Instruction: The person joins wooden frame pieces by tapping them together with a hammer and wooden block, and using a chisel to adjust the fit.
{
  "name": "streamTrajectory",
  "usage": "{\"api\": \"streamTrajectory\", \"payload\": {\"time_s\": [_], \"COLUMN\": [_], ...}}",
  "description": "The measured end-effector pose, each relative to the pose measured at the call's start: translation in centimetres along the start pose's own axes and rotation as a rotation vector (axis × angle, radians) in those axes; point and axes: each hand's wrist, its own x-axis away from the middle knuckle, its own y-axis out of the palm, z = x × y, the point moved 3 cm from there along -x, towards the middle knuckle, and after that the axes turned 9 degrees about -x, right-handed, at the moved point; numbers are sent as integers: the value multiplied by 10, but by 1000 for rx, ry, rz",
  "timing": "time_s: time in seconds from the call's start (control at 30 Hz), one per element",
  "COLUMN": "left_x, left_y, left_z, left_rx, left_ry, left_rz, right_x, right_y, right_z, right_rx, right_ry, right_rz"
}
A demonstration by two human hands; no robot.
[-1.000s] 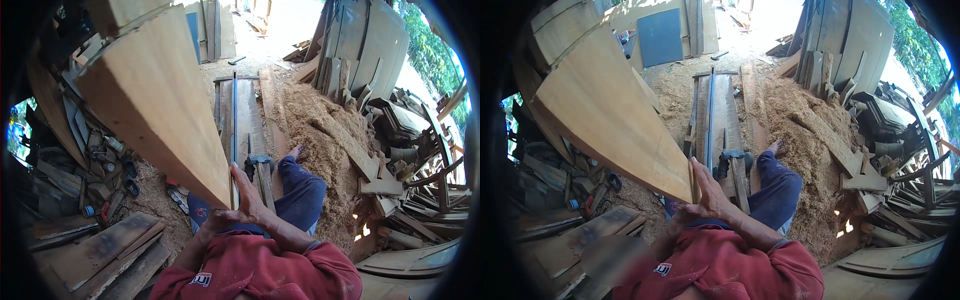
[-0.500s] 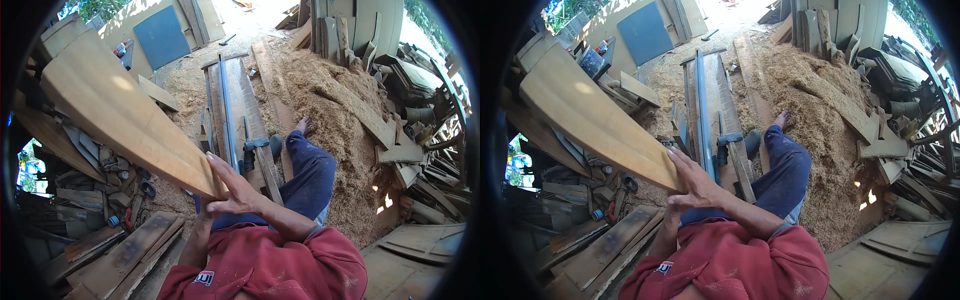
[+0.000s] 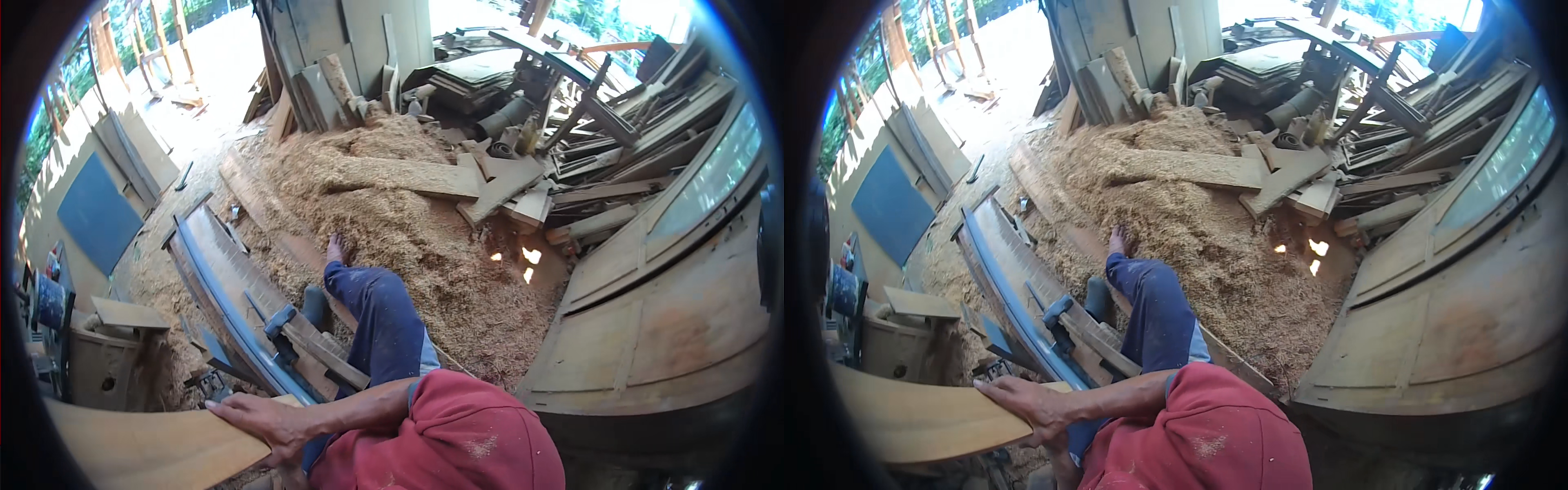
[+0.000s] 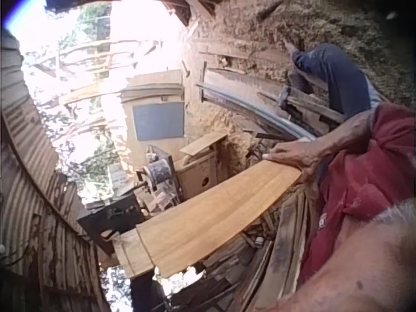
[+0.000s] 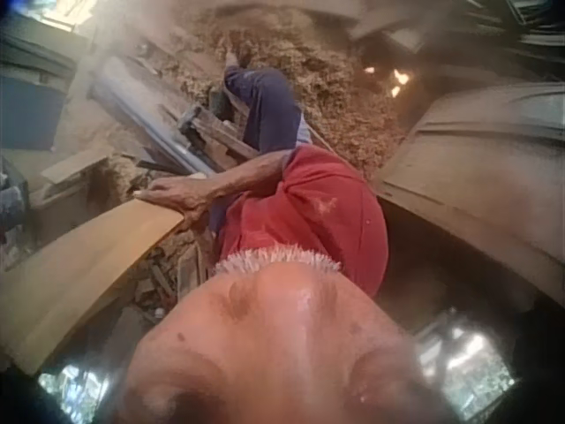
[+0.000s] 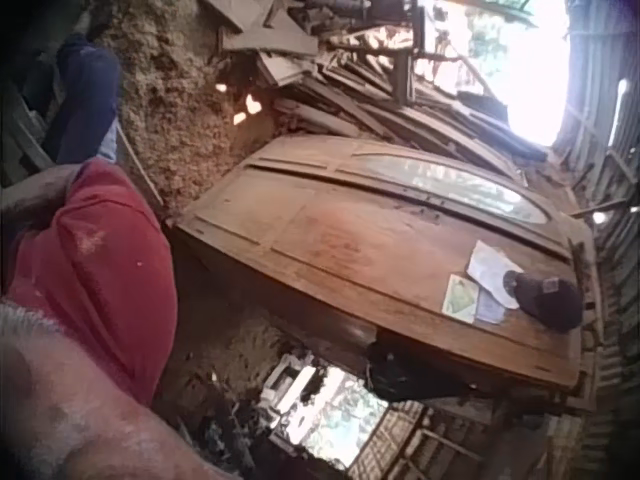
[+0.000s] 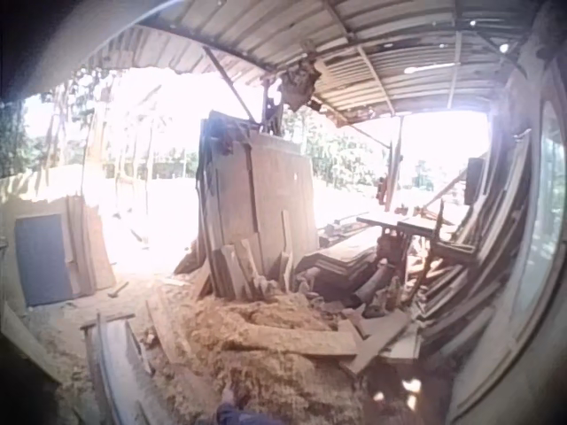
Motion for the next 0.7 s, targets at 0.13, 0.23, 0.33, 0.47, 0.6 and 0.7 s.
{"api": "streamTrajectory", "payload": {"time_s": [0.13, 0.23, 0.33, 0.47, 0.6, 0.7], "left_x": [1, 6, 14, 21, 2, -28], "left_y": [9, 3, -4, -2, 32, 57], "left_z": [-6, -17, -29, -46, -40, -32], "left_rx": [0, -2, 28, 134, -118, -368], "left_ry": [-20, -51, -110, -204, -212, -216], "left_rz": [-29, -29, -22, -52, -158, -219], "right_x": [0, -15, -40, -66, -76, -55], "right_y": [-6, -6, -21, -66, -163, -241], "right_z": [-16, -23, -49, -61, -73, -79], "right_rx": [-13, -69, -96, -63, -72, -31], "right_ry": [-76, -98, 46, 176, 357, 626], "right_rz": [11, 27, 12, 91, 242, 407]}}
